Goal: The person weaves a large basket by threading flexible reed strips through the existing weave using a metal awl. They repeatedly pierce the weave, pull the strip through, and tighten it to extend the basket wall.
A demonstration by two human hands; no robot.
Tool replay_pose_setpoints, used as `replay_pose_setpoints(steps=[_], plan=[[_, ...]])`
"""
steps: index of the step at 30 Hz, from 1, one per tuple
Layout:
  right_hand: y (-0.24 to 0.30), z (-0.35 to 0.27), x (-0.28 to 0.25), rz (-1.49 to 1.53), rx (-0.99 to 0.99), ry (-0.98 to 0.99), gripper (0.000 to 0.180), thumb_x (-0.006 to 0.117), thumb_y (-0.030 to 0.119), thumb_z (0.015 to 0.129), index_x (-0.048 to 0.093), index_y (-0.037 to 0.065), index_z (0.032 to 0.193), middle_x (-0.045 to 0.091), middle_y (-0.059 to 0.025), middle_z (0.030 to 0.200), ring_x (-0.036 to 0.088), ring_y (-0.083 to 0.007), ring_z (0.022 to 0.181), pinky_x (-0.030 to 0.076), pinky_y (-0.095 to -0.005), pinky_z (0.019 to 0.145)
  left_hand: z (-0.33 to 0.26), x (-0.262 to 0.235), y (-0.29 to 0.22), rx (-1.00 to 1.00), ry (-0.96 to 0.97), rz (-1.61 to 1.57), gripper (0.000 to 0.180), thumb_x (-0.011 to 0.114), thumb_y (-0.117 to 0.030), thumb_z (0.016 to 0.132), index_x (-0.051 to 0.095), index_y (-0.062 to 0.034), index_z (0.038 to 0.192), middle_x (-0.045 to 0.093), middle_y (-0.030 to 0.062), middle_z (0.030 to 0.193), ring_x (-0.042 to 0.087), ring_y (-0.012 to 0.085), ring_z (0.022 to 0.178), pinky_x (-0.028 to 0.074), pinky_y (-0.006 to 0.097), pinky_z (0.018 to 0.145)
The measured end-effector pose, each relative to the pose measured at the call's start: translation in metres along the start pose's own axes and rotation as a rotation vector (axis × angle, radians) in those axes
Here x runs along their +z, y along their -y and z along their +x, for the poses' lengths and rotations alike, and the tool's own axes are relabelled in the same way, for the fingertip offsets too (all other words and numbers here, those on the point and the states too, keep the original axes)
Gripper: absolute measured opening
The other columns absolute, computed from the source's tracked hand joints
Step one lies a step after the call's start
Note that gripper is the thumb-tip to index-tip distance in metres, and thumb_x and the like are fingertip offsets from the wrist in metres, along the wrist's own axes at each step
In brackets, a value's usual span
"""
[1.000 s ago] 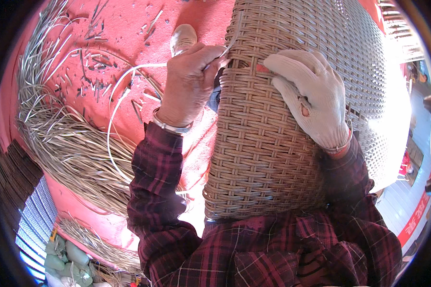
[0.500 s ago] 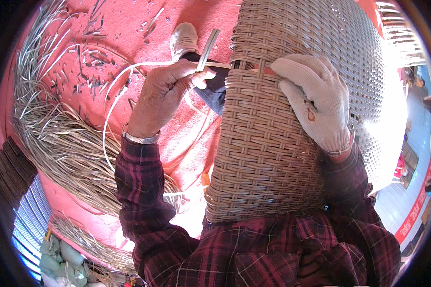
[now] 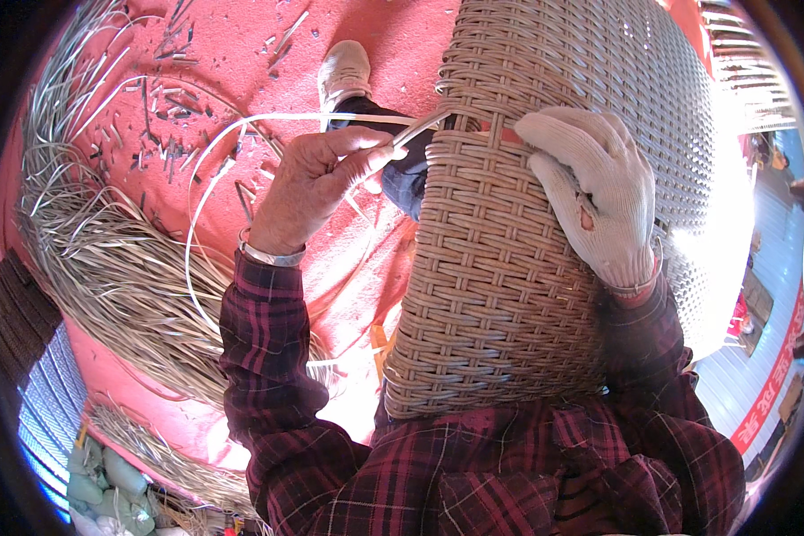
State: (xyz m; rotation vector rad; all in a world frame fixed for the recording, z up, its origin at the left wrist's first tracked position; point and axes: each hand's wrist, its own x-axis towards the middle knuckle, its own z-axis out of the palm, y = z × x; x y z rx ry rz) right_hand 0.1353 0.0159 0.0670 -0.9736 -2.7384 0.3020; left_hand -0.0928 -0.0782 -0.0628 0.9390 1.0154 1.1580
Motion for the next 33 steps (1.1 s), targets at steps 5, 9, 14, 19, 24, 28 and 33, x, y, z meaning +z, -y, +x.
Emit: replay_pose_setpoints(steps=[5, 9, 14, 19, 24, 28, 33], plan=[[0.000, 0.000, -0.001, -0.003, 0.008, 0.008, 0.021, 0.070, 0.012, 0.076, 0.067, 0.016, 0.097, 0.067, -0.0004, 0.095, 0.061, -0.0258, 0.085, 0.052, -0.0372, 0.073, -0.005, -0.002, 0.003, -0.070, 0.029, -0.031, 0.020, 0.062, -0.013, 0.092, 0.068, 0.0001, 0.106, 0.069, 0.0019, 0.089, 0.060, 0.0071, 0.082, 0.048, 0.023, 0.076], [0.000, -0.001, -0.002, -0.029, 0.005, 0.022, 0.024, 0.070, 0.012, 0.076, 0.067, 0.015, 0.100, 0.066, -0.0012, 0.099, 0.061, -0.0261, 0.089, 0.051, -0.0368, 0.076, -0.010, 0.005, 0.007, -0.178, -0.032, -0.024, 0.018, 0.064, -0.015, 0.091, 0.069, -0.0001, 0.100, 0.068, 0.0011, 0.086, 0.058, 0.0064, 0.079, 0.046, 0.022, 0.072], [-0.001, -0.021, -0.021, 0.044, -0.081, 0.139, 0.037, 0.068, 0.020, 0.080, 0.061, 0.007, 0.114, 0.058, -0.0124, 0.118, 0.056, -0.0316, 0.108, 0.047, -0.0404, 0.090, -0.006, 0.032, 0.005, -0.178, -0.278, 0.001, 0.017, 0.060, -0.016, 0.092, 0.070, -0.0023, 0.095, 0.060, -0.0036, 0.077, 0.050, 0.0051, 0.068, 0.040, 0.021, 0.062], [-0.038, -0.104, -0.056, -0.090, 0.074, 0.148, 0.058, 0.058, 0.052, 0.085, 0.058, 0.004, 0.118, 0.055, -0.0146, 0.124, 0.054, -0.0332, 0.114, 0.045, -0.0447, 0.096, 0.022, 0.063, -0.011, -0.107, -0.428, 0.039, 0.021, 0.055, -0.019, 0.095, 0.064, -0.0050, 0.083, 0.039, -0.0079, 0.065, 0.034, 0.0024, 0.058, 0.025, 0.020, 0.051], [-0.112, -0.273, -0.103, -0.354, 0.660, -0.229, 0.058, 0.063, 0.041, 0.088, 0.053, 0.000, 0.126, 0.060, -0.0198, 0.120, 0.056, -0.0313, 0.116, 0.046, -0.0422, 0.100, 0.026, 0.090, -0.028, 0.221, -0.560, 0.602, 0.022, 0.050, -0.015, 0.097, 0.059, 0.0017, 0.087, 0.045, 0.0004, 0.067, 0.041, 0.0067, 0.062, 0.033, 0.025, 0.053], [-0.121, -0.411, -0.129, 0.434, 1.528, -0.879, 0.059, 0.063, 0.029, 0.091, 0.038, 0.008, 0.140, 0.047, -0.0219, 0.134, 0.049, -0.0285, 0.123, 0.051, -0.0444, 0.093, 0.001, 0.100, -0.045, 0.189, -0.670, 0.657, 0.019, 0.050, -0.013, 0.097, 0.060, 0.0030, 0.094, 0.055, 0.0089, 0.073, 0.052, 0.0185, 0.066, 0.042, 0.032, 0.058], [-0.103, -0.466, -0.117, 1.239, 1.413, -1.166, 0.041, 0.054, 0.027, 0.096, 0.045, 0.007, 0.131, 0.057, -0.0164, 0.123, 0.059, -0.0262, 0.103, 0.055, -0.0434, 0.085, -0.011, 0.116, -0.067, 0.409, -0.315, 0.931, 0.014, 0.051, -0.009, 0.094, 0.061, 0.0019, 0.093, 0.057, 0.0134, 0.076, 0.056, 0.0252, 0.067, 0.043, 0.035, 0.060]])
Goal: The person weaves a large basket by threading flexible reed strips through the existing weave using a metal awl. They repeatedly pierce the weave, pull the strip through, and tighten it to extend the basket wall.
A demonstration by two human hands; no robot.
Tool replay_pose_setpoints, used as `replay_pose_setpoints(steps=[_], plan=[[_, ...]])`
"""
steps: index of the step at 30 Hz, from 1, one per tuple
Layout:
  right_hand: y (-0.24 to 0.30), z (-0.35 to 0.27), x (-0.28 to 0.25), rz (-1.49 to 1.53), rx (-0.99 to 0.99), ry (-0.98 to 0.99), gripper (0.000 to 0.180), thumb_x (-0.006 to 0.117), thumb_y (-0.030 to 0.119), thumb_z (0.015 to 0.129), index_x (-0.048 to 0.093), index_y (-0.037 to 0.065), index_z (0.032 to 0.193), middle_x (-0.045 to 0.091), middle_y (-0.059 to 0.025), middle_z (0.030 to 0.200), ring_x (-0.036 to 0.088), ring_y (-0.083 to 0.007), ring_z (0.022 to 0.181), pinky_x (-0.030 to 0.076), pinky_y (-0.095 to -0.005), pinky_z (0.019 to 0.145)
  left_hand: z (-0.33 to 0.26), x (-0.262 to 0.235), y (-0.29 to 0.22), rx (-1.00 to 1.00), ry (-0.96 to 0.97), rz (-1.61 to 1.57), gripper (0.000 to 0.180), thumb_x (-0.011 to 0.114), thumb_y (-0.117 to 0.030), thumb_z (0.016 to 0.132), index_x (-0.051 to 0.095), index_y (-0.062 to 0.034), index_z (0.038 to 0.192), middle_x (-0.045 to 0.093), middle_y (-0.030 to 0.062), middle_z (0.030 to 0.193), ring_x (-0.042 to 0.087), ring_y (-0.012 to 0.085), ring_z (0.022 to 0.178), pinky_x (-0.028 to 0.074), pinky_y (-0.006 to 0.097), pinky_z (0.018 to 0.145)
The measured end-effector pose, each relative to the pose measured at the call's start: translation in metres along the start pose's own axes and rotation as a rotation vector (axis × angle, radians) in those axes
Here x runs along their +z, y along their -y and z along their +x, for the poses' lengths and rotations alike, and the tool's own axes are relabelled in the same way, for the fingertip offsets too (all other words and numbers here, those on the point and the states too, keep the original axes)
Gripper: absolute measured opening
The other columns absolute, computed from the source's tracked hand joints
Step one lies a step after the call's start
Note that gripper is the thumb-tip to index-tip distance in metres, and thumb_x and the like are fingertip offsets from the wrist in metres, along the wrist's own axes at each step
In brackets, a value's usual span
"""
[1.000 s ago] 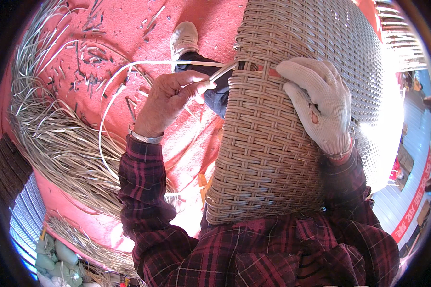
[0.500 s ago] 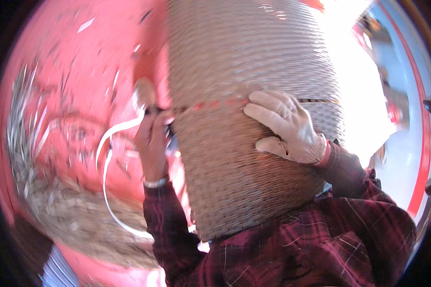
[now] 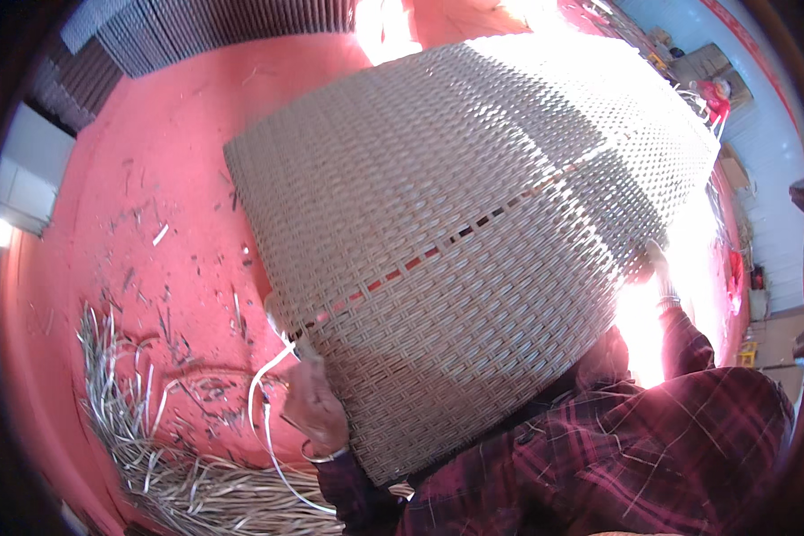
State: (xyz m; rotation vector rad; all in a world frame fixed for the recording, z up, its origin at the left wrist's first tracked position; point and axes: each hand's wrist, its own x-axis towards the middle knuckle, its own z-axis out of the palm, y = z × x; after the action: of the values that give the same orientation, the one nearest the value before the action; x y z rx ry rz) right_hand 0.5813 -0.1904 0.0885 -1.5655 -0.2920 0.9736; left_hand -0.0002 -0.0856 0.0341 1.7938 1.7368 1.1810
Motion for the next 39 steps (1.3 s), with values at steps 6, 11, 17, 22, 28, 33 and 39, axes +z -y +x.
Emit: replay_pose_setpoints(steps=[6, 11, 17, 22, 28, 33, 39], plan=[[-0.022, -0.009, 0.020, 0.361, -0.001, 0.190, 0.040, 0.052, 0.031, 0.096, 0.051, 0.006, 0.127, 0.060, -0.0098, 0.123, 0.058, -0.0260, 0.110, 0.050, -0.0442, 0.092, 0.002, 0.004, -0.010, 0.052, 0.069, 0.003, 0.006, 0.055, -0.005, 0.092, 0.060, -0.0011, 0.093, 0.057, 0.0146, 0.080, 0.058, 0.0311, 0.071, 0.046, 0.038, 0.061], [-0.019, 0.003, 0.021, 0.363, -0.034, 0.134, 0.036, 0.054, 0.029, 0.095, 0.055, 0.004, 0.121, 0.063, -0.0105, 0.119, 0.061, -0.0247, 0.105, 0.051, -0.0416, 0.092, -0.004, 0.002, -0.005, 0.147, 0.086, 0.031, 0.006, 0.056, -0.006, 0.090, 0.059, -0.0006, 0.091, 0.058, 0.0172, 0.082, 0.058, 0.0368, 0.077, 0.047, 0.042, 0.064], [0.001, 0.009, 0.041, 0.280, -0.108, 0.110, 0.041, 0.049, 0.033, 0.098, 0.052, 0.001, 0.124, 0.060, -0.0122, 0.121, 0.060, -0.0253, 0.107, 0.048, -0.0411, 0.096, -0.012, 0.001, -0.010, 0.078, 0.134, 0.068, 0.006, 0.055, -0.005, 0.090, 0.058, 0.0006, 0.089, 0.057, 0.0167, 0.081, 0.056, 0.0354, 0.076, 0.046, 0.042, 0.065], [0.031, -0.008, 0.069, 0.312, -0.213, 0.138, 0.027, 0.055, 0.021, 0.095, 0.056, 0.001, 0.113, 0.065, -0.0089, 0.104, 0.063, -0.0174, 0.091, 0.054, -0.0319, 0.081, -0.023, 0.000, -0.014, 0.138, 0.152, 0.125, 0.005, 0.056, -0.003, 0.089, 0.058, 0.0018, 0.089, 0.054, 0.0161, 0.077, 0.054, 0.0343, 0.073, 0.044, 0.041, 0.065], [0.070, 0.015, 0.137, 0.280, -0.367, 0.240, 0.021, 0.061, 0.021, 0.092, 0.060, 0.004, 0.105, 0.064, -0.0036, 0.090, 0.060, -0.0131, 0.075, 0.052, -0.0280, 0.066, -0.013, -0.027, 0.007, -0.037, 0.179, 0.096, 0.013, 0.059, -0.008, 0.089, 0.056, 0.0026, 0.083, 0.051, 0.0145, 0.073, 0.050, 0.0265, 0.069, 0.040, 0.037, 0.063], [0.089, 0.037, 0.198, 0.230, -0.353, 0.450, 0.016, 0.063, 0.018, 0.090, 0.061, 0.004, 0.099, 0.065, -0.0045, 0.085, 0.061, -0.0125, 0.072, 0.052, -0.0260, 0.064, 0.005, -0.056, 0.009, -0.104, 0.218, 0.033, 0.012, 0.060, -0.007, 0.089, 0.056, 0.0033, 0.084, 0.052, 0.0119, 0.071, 0.050, 0.0206, 0.066, 0.042, 0.034, 0.062], [0.074, 0.090, 0.251, 0.154, -0.177, 0.552, 0.029, 0.057, 0.022, 0.093, 0.058, 0.001, 0.112, 0.065, -0.0121, 0.102, 0.064, -0.0216, 0.091, 0.054, -0.0328, 0.078, 0.005, -0.083, 0.002, -0.574, 0.159, -0.229, 0.021, 0.057, -0.020, 0.094, 0.062, -0.0020, 0.084, 0.048, -0.0021, 0.068, 0.041, 0.0073, 0.062, 0.033, 0.027, 0.055]])
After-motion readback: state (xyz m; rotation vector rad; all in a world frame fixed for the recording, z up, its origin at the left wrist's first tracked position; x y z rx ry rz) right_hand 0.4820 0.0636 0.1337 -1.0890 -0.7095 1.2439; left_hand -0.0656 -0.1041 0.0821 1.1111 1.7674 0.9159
